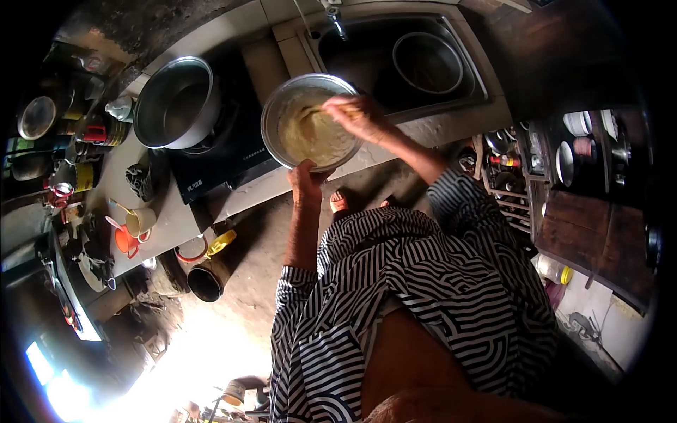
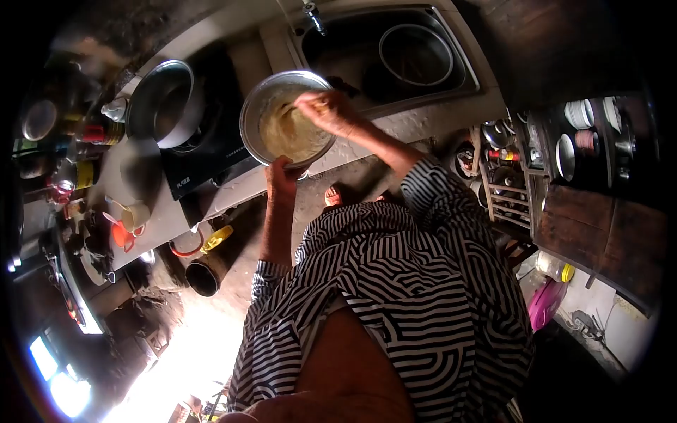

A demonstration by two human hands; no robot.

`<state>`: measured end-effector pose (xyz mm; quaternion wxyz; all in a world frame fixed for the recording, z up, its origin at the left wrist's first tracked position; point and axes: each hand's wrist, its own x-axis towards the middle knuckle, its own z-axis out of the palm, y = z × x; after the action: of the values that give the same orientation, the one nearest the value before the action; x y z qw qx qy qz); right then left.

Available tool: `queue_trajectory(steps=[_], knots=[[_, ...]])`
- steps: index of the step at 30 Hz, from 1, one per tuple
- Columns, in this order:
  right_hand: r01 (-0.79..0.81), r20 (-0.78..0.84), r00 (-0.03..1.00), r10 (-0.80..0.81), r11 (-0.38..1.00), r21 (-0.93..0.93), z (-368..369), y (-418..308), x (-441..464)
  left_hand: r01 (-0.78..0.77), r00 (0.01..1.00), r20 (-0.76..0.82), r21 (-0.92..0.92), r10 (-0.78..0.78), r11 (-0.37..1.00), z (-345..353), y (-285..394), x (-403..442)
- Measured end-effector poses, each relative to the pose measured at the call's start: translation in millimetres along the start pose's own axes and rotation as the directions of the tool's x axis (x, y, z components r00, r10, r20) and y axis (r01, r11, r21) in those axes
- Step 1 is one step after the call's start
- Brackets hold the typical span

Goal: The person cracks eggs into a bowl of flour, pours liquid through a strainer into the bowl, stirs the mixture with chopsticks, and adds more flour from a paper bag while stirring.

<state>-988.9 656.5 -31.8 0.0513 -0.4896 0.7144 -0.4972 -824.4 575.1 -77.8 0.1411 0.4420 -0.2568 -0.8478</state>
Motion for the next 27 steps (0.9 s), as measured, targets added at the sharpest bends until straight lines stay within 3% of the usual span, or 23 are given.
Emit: queue_trajectory(steps=[1, 2, 4, 5, 6, 8, 9, 10, 11, 12, 13, 14, 16, 17, 20, 21, 22, 24, 26, 27], knots=[[-0.145, -0.003, 0.989, 0.145, 0.988, 0.057, -7.3, 4.9, 0.0, 0.012, 1.000, -0.005, -0.031, -0.012, 0.999, 1.0, -1.0, -0.3], [-0.370, 0.058, 0.928, 0.367, 0.899, 0.233, -11.6, 2.1, -11.6, 0.025, 1.000, -0.010, -0.064, -0.026, 0.998, 1.1, -0.9, -0.3], [-0.455, 0.280, 0.867, 0.413, 0.884, 0.104, -21.9, -26.4, -24.0, 0.057, 0.998, 0.026, -0.091, -0.055, 0.994, -0.8, -1.3, -2.4], [-0.511, 0.337, 0.838, 0.430, 0.835, 0.206, -8.5, -26.5, -35.0, 0.071, 0.996, 0.059, -0.107, -0.065, 0.992, -3.0, -3.8, -0.5], [-0.421, 0.331, 0.884, 0.331, 0.871, 0.252, 6.9, -24.1, -36.5, 0.071, 0.996, 0.059, -0.105, -0.065, 0.992, -1.9, -3.0, -1.1], [-0.236, 0.243, 0.947, 0.211, 0.969, 0.077, 12.4, -17.3, -12.5, 0.071, 0.996, 0.056, -0.067, -0.068, 0.995, 1.1, -0.4, -3.2], [-0.304, 0.231, 0.929, 0.290, 0.952, 0.024, 9.9, -7.0, -2.0, 0.073, 0.996, 0.052, -0.066, -0.070, 0.995, -5.9, -4.7, -1.6], [-0.234, 0.150, 0.962, 0.228, 0.972, 0.024, 1.0, 0.2, 4.9, -0.040, 0.990, 0.140, 0.074, 0.029, 0.996, -14.2, -9.7, 2.1], [-0.318, 0.071, 0.948, 0.311, 0.938, 0.140, -6.5, 6.3, 2.1, -0.161, 0.964, 0.241, 0.197, 0.111, 0.967, -18.8, -13.5, 4.3], [-0.376, 0.006, 0.922, 0.388, 0.890, 0.259, -11.0, 6.9, 4.9, -0.167, 0.963, 0.243, 0.186, 0.119, 0.968, -12.5, -9.6, 3.7], [-0.405, -0.021, 0.894, 0.447, 0.827, 0.390, -13.9, 2.5, 8.4, -0.074, 0.977, 0.206, 0.076, 0.057, 0.994, -9.0, -6.7, 0.5], [-0.411, -0.018, 0.892, 0.453, 0.824, 0.390, -6.6, 7.4, 10.2, 0.020, 0.985, 0.173, -0.034, -0.014, 0.999, -7.1, -4.4, -3.9], [-0.354, -0.032, 0.907, 0.420, 0.800, 0.484, 15.7, 21.6, 22.0, 0.037, 0.989, 0.146, -0.006, -0.035, 0.999, -6.3, -3.1, -0.6], [-0.393, 0.039, 0.898, 0.438, 0.759, 0.519, 25.7, 23.1, 22.0, 0.056, 0.991, 0.122, 0.026, -0.059, 0.998, -6.5, -3.0, 1.6], [-0.554, 0.382, 0.821, 0.425, 0.757, 0.347, 23.1, -6.3, 2.0, 0.092, 0.988, 0.120, 0.016, -0.093, 0.996, -6.4, 0.2, 3.0], [-0.575, 0.429, 0.808, 0.404, 0.703, 0.420, 14.7, -5.5, -3.5, 0.109, 0.986, 0.133, -0.025, -0.105, 0.994, -7.7, 0.6, 3.4], [-0.554, 0.494, 0.783, 0.377, 0.784, 0.280, -6.4, -13.5, 3.5, 0.110, 0.986, 0.132, -0.028, -0.105, 0.994, -7.8, 1.5, 2.6], [-0.604, 0.563, 0.709, 0.424, 0.777, 0.177, -34.7, -11.1, 15.5, 0.092, 0.985, 0.147, 0.017, -0.093, 0.996, -7.2, 2.9, -1.1], [-0.474, 0.546, 0.710, 0.444, 0.875, -0.095, -61.4, -25.3, 41.6, 0.079, 0.990, 0.117, 0.014, -0.080, 0.997, -1.5, 4.6, -4.3], [-0.439, 0.508, 0.765, 0.395, 0.898, -0.037, -59.7, -9.9, 45.5, 0.063, 0.994, 0.083, 0.018, -0.064, 0.998, 1.6, 4.8, -5.5]])
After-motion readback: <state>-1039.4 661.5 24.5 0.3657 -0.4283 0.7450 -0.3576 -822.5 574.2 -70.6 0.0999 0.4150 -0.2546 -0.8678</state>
